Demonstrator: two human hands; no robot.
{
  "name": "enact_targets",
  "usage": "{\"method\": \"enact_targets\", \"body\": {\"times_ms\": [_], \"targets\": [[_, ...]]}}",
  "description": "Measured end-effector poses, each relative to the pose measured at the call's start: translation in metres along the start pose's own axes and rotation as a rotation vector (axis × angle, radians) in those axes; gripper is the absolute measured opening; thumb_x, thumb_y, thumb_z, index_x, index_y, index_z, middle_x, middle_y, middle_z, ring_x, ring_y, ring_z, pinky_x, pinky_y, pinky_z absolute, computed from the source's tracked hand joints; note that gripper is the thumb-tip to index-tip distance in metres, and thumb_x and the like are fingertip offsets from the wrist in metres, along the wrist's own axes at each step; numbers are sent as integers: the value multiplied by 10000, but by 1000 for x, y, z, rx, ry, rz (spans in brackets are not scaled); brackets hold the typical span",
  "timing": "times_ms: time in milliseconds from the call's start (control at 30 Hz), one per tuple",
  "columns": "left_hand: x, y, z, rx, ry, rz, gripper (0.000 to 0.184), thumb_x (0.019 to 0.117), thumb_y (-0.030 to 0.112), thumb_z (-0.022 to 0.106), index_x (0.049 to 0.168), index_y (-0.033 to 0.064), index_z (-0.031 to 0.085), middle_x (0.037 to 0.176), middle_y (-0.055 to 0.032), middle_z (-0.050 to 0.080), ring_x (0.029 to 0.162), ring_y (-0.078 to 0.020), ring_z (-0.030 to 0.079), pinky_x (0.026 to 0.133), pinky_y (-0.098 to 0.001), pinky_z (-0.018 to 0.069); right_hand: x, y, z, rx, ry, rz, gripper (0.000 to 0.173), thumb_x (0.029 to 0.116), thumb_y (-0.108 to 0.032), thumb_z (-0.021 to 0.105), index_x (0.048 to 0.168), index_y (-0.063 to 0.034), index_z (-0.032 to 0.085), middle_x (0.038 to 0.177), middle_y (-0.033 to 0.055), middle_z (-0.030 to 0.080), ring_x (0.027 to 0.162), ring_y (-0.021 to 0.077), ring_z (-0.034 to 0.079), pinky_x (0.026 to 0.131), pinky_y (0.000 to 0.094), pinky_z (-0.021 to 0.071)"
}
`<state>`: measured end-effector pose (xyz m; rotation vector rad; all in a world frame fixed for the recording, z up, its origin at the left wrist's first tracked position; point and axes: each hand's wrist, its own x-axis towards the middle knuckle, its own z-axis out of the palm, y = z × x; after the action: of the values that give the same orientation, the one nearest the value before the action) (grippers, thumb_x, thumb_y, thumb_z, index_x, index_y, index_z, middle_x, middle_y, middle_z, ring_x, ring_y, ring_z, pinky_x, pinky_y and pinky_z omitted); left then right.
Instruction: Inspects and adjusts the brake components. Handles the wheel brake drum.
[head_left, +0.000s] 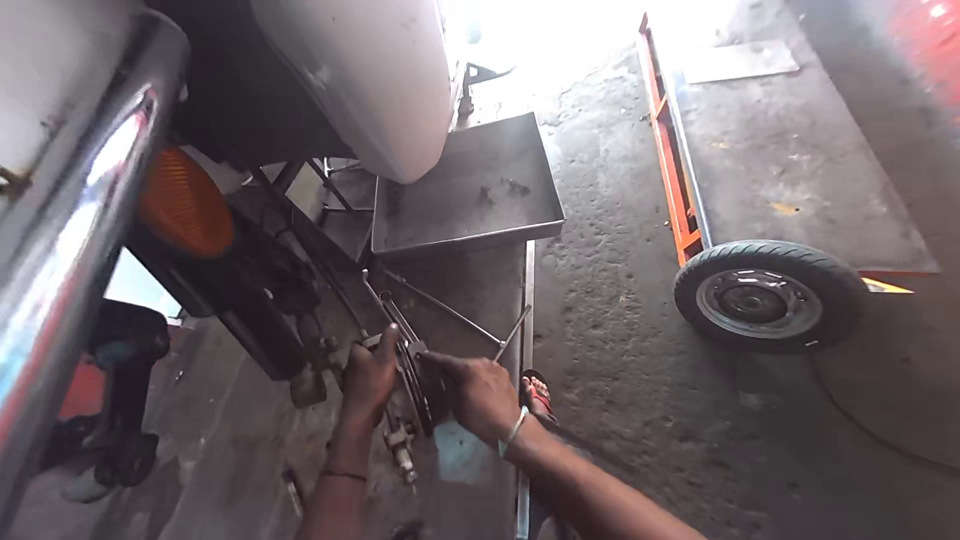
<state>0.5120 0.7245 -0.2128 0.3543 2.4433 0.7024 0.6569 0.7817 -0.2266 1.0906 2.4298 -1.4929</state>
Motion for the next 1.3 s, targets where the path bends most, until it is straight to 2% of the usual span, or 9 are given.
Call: {"method": "enact_targets", "body": {"times_ms": [133,333,500,600,733,833,1000,1133,1300], "targets": [[-5,-5,1,-12,-15,-6,681,1050,518,505,1387,-73,464,1211,-320,601,1114,-453,599,930,-638,473,21,-6,-9,44,7,16,329,1060,-225,545,1357,-266,679,1130,146,740,1060,370,691,874,604,526],[-1,4,-2,-7,-14,-46,681,1049,511,514,1371,-89,475,1187,-326,601,1073,-444,604,909,-618,482,3,-2,-5,14,-9,18,405,1060,-201,509,1430,-322,620,1091,155,747,1035,367,700,885,589,521],[2,3,0,-29,-7,-74,686,1048,531,500,1392,-62,468,1223,-318,598,1115,-451,597,923,-629,479,8,5,9,-7,94,-62,427,1042,-177,534,1443,-301,612,1044,151,750,984,369,708,844,579,543],[3,13,-3,-10,-6,-76,679,1055,510,500,1366,-93,489,1222,-330,595,1118,-453,590,941,-622,463,-3,14,26,-10,265,-164,448,991,-117,548,1406,-246,659,910,186,743,839,398,720,733,579,544],[-1,8,2,20,11,-75,718,1041,572,476,1321,-88,509,1174,-332,598,1056,-458,595,869,-634,471,12,12,25,-49,230,-124,440,1021,-216,593,1451,-310,604,972,150,742,894,358,712,771,555,548],[2,12,-4,27,10,-54,697,1049,553,479,1262,-107,551,1128,-328,609,1029,-446,598,875,-623,468,-7,18,45,-9,414,-214,447,959,-96,576,1370,-232,691,839,171,730,749,374,715,667,550,555],[2,3,-2,24,-28,-40,695,1044,565,477,1262,-90,549,1134,-322,604,1021,-442,595,854,-625,471,1,4,28,-58,194,-67,424,1040,-259,553,1456,-325,595,984,155,738,918,366,709,780,558,536],[5,9,-5,31,-21,-1,689,1059,522,480,1313,-117,521,1179,-345,603,1075,-466,601,914,-628,471,-21,0,29,-45,179,-64,484,1020,-157,506,1484,-276,577,1024,214,731,968,415,705,840,583,527],[1,2,-1,50,-17,1,687,1054,539,478,1273,-109,544,1112,-331,612,1003,-447,610,857,-619,483,8,-21,5,-101,2,-6,413,1055,-232,541,1462,-293,574,1115,167,731,1054,384,690,861,587,531]]}}
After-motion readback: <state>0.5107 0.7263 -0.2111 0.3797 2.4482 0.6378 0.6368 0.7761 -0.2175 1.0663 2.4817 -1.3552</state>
